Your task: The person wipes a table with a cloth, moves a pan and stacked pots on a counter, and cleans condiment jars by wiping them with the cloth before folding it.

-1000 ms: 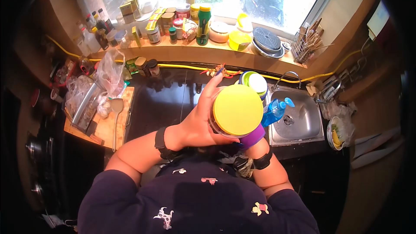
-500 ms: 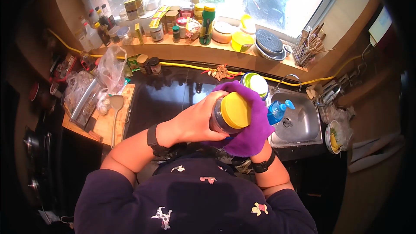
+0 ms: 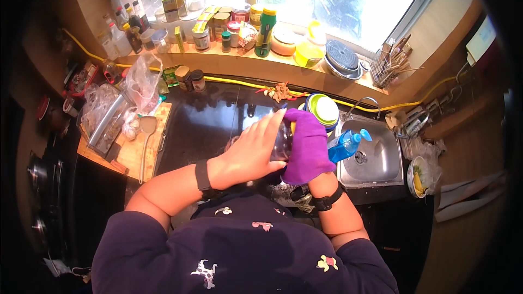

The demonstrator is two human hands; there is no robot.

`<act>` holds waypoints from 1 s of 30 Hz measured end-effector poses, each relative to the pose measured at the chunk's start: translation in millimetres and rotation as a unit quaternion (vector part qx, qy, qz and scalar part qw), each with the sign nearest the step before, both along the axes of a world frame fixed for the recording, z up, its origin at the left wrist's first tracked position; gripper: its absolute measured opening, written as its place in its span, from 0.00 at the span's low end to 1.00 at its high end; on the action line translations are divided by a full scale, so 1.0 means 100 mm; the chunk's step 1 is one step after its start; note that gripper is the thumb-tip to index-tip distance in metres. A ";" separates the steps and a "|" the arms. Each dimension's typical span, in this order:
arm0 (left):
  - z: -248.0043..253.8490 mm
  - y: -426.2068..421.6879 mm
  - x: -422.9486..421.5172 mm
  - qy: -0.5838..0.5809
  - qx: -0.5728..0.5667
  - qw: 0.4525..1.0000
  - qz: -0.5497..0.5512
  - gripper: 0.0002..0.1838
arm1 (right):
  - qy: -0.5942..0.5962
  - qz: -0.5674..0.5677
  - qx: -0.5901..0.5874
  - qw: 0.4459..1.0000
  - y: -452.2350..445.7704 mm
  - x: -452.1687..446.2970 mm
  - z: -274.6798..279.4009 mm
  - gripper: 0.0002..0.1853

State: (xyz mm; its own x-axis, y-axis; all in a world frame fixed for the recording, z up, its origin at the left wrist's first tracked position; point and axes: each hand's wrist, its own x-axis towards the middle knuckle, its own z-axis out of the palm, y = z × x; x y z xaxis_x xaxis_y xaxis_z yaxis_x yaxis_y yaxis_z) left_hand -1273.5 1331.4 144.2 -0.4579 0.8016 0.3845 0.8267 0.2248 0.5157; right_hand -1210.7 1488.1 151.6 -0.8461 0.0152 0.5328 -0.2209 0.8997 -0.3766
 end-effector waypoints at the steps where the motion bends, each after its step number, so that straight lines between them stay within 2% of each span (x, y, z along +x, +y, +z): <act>1: 0.09 -0.05 -0.02 -0.002 -0.006 1.000 -0.004 0.52 | 0.013 -0.010 0.000 1.000 0.03 0.00 0.01 0.35; 2: 0.17 -0.12 -0.06 -0.005 -0.012 1.000 -0.007 0.53 | 0.026 -0.019 0.001 0.999 0.06 0.02 0.03 0.36; 4: 0.21 -0.30 -0.22 -0.003 -0.038 0.999 0.015 0.53 | 0.005 0.019 -0.165 0.986 0.12 0.09 0.12 0.43; 6: 0.19 -0.49 -0.32 -0.171 -0.035 0.984 0.027 0.51 | 0.060 0.031 -0.195 0.979 0.19 0.07 0.05 0.45; 7: 0.05 -0.54 -0.36 -0.268 0.006 0.963 0.009 0.53 | 0.066 0.039 -0.180 0.981 0.19 0.07 0.06 0.45; 9: -0.05 -0.58 -0.32 -0.383 0.067 0.920 -0.053 0.54 | 0.076 0.057 -0.149 0.984 0.16 0.08 0.12 0.46; 10: -0.07 -0.60 -0.31 -0.437 0.098 0.890 -0.083 0.54 | 0.065 0.082 -0.189 0.976 0.15 0.07 0.12 0.45; 11: -0.14 -0.59 -0.31 -0.437 0.126 0.887 -0.078 0.50 | 0.054 0.108 -0.228 0.966 0.13 0.05 0.11 0.45; 14: -0.26 -0.62 -0.33 -0.405 0.124 0.903 -0.074 0.47 | 0.043 0.158 -0.281 0.946 0.07 0.01 0.12 0.43; 15: -0.16 -0.61 -0.27 -0.397 0.125 0.908 -0.054 0.45 | 0.045 0.171 -0.300 0.937 0.01 0.04 0.19 0.43; 18: -0.12 -0.65 -0.26 -0.183 0.112 0.976 -0.041 0.43 | -0.012 0.170 -0.340 0.925 0.02 0.13 0.26 0.45; 19: -0.11 -0.64 -0.27 -0.117 0.125 0.984 -0.043 0.44 | -0.032 0.177 -0.359 0.916 0.03 0.13 0.23 0.45; 22: -0.07 -0.67 -0.27 -0.020 0.145 0.987 -0.066 0.45 | -0.065 0.219 -0.411 0.882 0.08 0.05 0.11 0.45; 23: -0.07 -0.67 -0.27 -0.013 0.154 0.986 -0.069 0.44 | -0.068 0.235 -0.420 0.874 0.09 0.03 0.10 0.44; 27: 0.00 -0.65 -0.25 -0.126 0.079 0.989 -0.018 0.39 | -0.037 0.250 -0.441 0.861 0.05 0.04 0.07 0.43; 29: 0.01 -0.63 -0.30 -0.016 -0.006 0.999 -0.026 0.41 | -0.006 0.228 -0.392 0.891 0.04 0.04 0.06 0.42; 30: 0.00 -0.61 -0.31 0.038 -0.048 0.998 -0.030 0.41 | 0.013 0.209 -0.322 0.923 0.04 0.03 0.08 0.43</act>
